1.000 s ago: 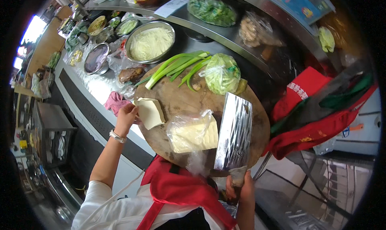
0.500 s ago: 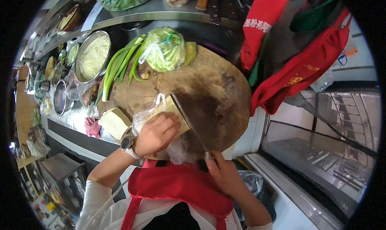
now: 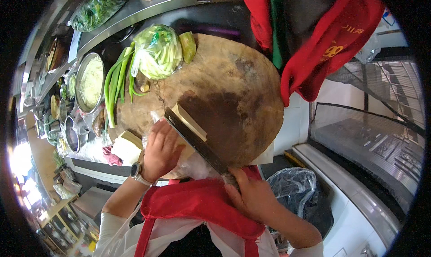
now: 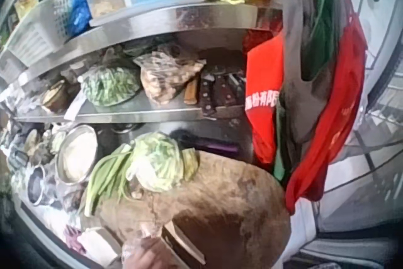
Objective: The person slices a block of white tofu into thin rectangular pieces using a large cleaver on a wooden cutting board. The person then places the sliced tofu into a metal bowl and moves to a wok station to mix a bowl of chopped vegetables.
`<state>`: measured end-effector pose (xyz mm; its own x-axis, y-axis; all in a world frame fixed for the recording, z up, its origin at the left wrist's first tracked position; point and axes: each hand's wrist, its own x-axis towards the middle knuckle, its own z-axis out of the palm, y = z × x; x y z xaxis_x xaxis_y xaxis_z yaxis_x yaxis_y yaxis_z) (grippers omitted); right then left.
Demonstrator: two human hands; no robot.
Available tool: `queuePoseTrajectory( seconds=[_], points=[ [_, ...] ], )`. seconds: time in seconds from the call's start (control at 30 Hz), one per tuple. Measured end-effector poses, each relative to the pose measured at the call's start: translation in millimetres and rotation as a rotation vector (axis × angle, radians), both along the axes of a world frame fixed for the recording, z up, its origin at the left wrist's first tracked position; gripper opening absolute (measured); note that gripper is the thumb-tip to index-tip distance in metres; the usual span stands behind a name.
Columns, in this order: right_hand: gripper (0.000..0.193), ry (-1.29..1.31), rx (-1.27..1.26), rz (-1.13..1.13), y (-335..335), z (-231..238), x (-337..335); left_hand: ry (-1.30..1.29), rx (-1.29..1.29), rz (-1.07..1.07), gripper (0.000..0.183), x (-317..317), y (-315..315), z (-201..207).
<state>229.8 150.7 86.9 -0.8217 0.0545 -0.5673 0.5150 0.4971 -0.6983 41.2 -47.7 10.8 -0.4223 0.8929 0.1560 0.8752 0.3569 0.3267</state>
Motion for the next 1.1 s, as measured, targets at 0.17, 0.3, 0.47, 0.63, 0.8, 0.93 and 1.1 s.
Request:
queuePoseTrajectory(
  seconds=[0.17, 0.3, 0.47, 0.63, 0.8, 0.93, 1.1],
  points=[
    [0.044, 0.008, -0.011, -0.001, 0, -1, 1, -0.108, 0.059, -0.119, 0.038, -4, 8, -1],
    [0.044, 0.015, 0.024, 0.013, -2, -1, 1, -0.116, 0.059, -0.125, 0.036, -7, 10, 1],
    [0.043, 0.059, 0.025, -0.005, -2, -3, 3, -0.133, 0.054, -0.142, 0.040, -9, 10, -3],
    [0.042, 0.025, 0.004, -0.003, -1, -3, -1, -0.147, 0.054, -0.147, 0.043, -10, 8, -6],
    [0.041, 0.030, -0.021, -0.008, 1, -6, -4, -0.157, 0.074, -0.137, 0.045, -11, 9, -7],
    [0.041, -0.027, -0.055, 0.007, 3, -8, -8, -0.155, 0.081, -0.137, 0.047, -13, 8, -7],
    [0.040, -0.183, -0.071, 0.004, 2, -1, -19, -0.179, 0.085, -0.147, 0.049, -18, 8, -2]
  ],
)
